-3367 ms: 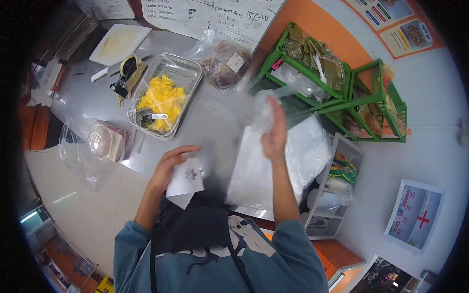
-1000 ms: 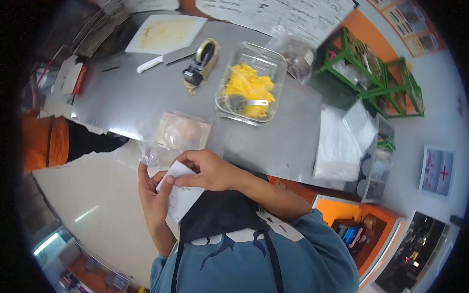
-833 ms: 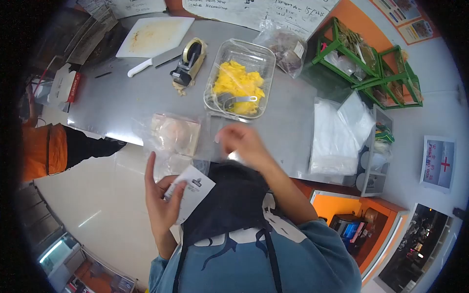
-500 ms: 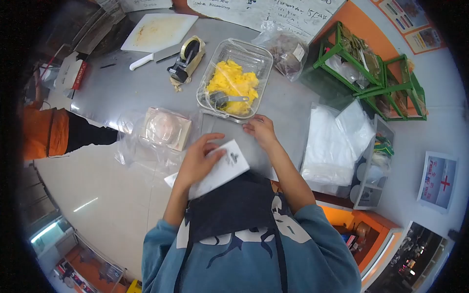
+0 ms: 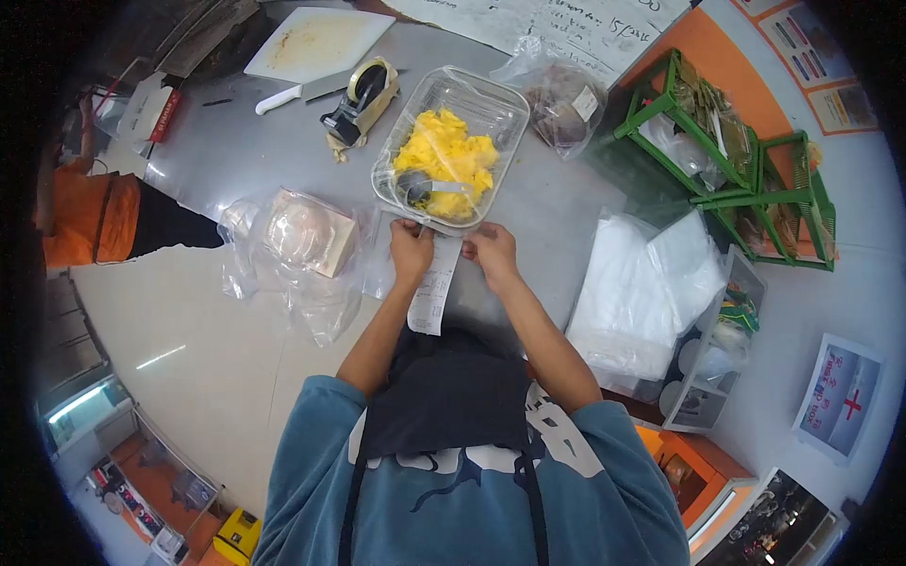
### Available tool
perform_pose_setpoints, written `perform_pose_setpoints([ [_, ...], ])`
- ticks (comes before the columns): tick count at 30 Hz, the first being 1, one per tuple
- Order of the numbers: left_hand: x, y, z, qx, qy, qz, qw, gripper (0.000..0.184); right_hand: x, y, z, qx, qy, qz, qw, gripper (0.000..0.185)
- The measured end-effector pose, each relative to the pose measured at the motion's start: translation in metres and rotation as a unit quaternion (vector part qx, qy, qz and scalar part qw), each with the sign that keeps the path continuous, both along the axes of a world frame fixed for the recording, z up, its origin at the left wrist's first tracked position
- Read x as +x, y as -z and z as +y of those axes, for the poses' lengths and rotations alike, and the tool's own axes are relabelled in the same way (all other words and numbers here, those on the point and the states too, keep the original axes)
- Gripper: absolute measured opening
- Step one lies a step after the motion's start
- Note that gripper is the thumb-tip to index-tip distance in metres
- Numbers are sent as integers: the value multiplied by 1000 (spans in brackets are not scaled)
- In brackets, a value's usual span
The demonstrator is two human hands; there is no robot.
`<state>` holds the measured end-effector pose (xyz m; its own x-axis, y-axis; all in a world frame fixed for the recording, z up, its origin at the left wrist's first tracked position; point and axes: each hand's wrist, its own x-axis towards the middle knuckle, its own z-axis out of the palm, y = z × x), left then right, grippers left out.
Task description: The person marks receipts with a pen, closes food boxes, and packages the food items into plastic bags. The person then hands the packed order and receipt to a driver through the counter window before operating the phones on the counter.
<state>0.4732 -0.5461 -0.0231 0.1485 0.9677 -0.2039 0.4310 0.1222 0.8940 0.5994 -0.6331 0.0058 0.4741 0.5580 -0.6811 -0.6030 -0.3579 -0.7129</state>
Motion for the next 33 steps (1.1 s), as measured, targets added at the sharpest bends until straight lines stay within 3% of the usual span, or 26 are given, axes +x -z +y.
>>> perform_pose_setpoints([
  [10,6,4,-4,43,-74,-58,995,29,-36,-1,-20,-1,-31,-6,1000,34],
  [13,5,3,-3,40,-51,-44,997,30,-39,5,-7,-33,7,-103,994,33],
  [17,-3,0,6,10,-24,-50,998,30,-22,20,12,-85,38,-157,983,26],
  [21,3,5,10,-41,-66,-74,994,29,-33,-21,24,-89,85,-141,982,19],
  [25,13,-12,12,-93,-119,-62,987,29,-38,-18,21,-58,80,-123,987,15],
  [28,19,11,6,-109,-169,-218,955,38,-37,5,18,-41,90,-98,990,12],
  [31,18,8,-10,5,-124,-213,969,50,-33,10,16,-35,86,-94,991,12],
  [32,14,6,-14,-4,-92,-171,981,51,-32,9,15,-34,81,-95,992,13],
  [33,6,-9,-14,-12,-59,-127,990,52,-32,13,13,-59,83,-200,975,15],
])
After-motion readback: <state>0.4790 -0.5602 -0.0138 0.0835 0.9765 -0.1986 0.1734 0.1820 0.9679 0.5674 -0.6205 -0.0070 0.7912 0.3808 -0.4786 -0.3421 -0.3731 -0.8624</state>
